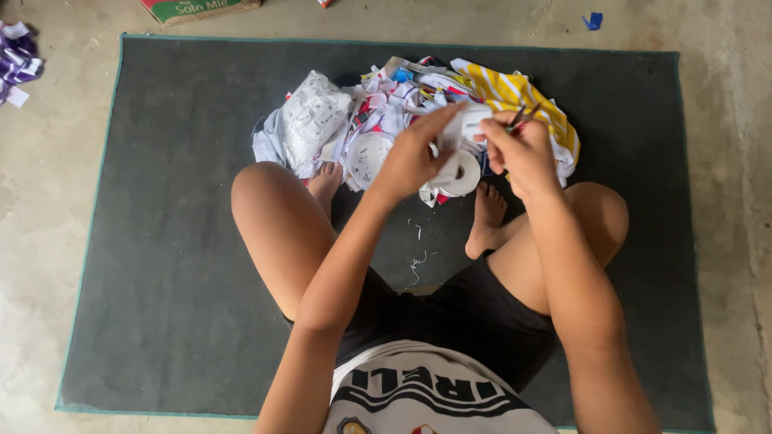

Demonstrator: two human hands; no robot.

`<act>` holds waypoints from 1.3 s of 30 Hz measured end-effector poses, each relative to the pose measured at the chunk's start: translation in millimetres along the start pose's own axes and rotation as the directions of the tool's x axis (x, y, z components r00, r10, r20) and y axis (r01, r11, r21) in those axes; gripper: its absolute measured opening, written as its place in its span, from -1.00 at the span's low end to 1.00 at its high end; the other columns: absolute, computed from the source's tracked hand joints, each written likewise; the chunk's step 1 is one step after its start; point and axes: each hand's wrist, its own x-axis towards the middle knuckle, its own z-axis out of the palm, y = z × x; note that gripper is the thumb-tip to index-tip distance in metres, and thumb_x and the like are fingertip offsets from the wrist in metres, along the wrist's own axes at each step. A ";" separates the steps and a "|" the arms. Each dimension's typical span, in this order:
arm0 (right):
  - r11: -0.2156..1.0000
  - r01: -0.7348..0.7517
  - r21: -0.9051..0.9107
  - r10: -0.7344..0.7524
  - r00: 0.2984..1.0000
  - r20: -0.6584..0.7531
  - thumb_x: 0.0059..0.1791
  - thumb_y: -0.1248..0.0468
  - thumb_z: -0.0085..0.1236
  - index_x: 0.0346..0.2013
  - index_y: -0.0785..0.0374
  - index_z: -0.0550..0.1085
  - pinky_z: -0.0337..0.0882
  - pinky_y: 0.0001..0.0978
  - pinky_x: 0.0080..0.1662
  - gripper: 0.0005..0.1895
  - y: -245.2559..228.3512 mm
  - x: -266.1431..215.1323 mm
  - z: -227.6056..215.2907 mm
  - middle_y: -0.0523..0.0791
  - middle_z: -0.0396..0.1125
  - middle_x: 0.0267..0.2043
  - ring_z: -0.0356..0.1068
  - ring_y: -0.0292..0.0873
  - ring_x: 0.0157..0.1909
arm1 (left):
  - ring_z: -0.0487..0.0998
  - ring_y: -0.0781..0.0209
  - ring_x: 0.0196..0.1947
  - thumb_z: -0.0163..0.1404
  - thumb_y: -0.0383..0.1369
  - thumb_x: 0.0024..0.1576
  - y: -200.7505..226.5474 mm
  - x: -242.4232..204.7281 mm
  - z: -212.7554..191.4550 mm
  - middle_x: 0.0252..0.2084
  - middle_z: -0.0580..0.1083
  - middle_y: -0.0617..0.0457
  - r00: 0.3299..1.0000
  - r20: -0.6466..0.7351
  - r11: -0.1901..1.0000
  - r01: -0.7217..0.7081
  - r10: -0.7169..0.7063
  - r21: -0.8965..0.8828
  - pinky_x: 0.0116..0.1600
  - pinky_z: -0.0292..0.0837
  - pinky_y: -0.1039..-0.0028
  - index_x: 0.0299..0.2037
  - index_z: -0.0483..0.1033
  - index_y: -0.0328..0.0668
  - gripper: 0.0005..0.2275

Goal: Cutting garment labels from fabric scraps using scissors

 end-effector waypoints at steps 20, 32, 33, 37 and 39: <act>0.999 -0.040 0.028 0.041 0.999 -0.032 0.13 0.34 0.22 -0.22 0.36 0.49 0.28 -0.62 -0.60 -0.87 -25.5 -8.5 -14.8 0.10 0.45 -0.33 0.28 -0.39 -0.53 | 0.64 -0.02 -0.06 0.22 -0.45 -0.01 -247.7 -67.3 -1.4 -0.14 0.62 -0.02 0.828 -0.078 0.736 0.532 -0.555 0.418 0.05 0.55 0.20 0.24 0.42 -0.12 -0.46; 0.997 -0.008 -0.080 0.029 0.964 0.263 0.01 0.53 0.17 -0.29 0.44 0.51 0.22 -0.56 -0.67 -0.98 -12.8 -22.5 1.3 0.09 0.40 -0.50 0.22 -0.38 -0.72 | 0.69 -0.09 -0.17 -0.06 0.12 0.18 -36.7 6.3 -3.4 -0.23 0.59 -0.29 0.712 0.448 0.468 0.697 -0.540 -0.543 0.07 0.61 0.10 0.43 0.14 -0.25 -0.26; 0.991 0.020 -0.135 0.029 0.936 0.351 -0.04 0.55 0.20 -0.28 0.43 0.54 0.23 -0.56 -0.67 -0.93 -8.7 -23.3 0.8 0.04 0.40 -0.53 0.24 -0.38 -0.73 | 0.69 0.00 -0.12 0.05 -0.02 0.23 -43.7 3.2 -1.5 -0.12 0.59 -0.25 0.754 0.453 0.481 0.654 -0.475 -0.584 0.03 0.63 0.14 0.43 0.18 -0.16 -0.36; 0.971 0.086 -0.221 0.026 0.888 0.459 -0.05 0.54 0.23 -0.22 0.40 0.60 0.26 -0.59 -0.66 -0.87 -23.2 -21.2 6.9 0.03 0.43 -0.53 0.28 -0.36 -0.73 | 0.66 0.05 -0.13 0.27 -0.46 0.11 -25.0 -2.8 -16.1 -0.08 0.58 -0.19 0.909 0.257 0.651 0.415 -0.328 -0.635 0.02 0.64 0.28 0.33 0.32 -0.26 -0.43; 0.958 0.098 -0.269 0.022 0.912 0.409 -0.03 0.45 0.30 0.03 0.36 0.55 0.17 -0.67 -0.68 -0.68 -40.4 -15.2 9.6 -0.04 0.41 -0.47 0.16 -0.43 -0.76 | 0.66 0.07 -0.11 0.19 -0.49 0.16 8.3 5.4 -33.0 -0.12 0.59 -0.18 0.949 -0.089 0.870 0.235 -0.301 -0.434 0.02 0.62 0.31 0.13 0.52 -0.19 -0.68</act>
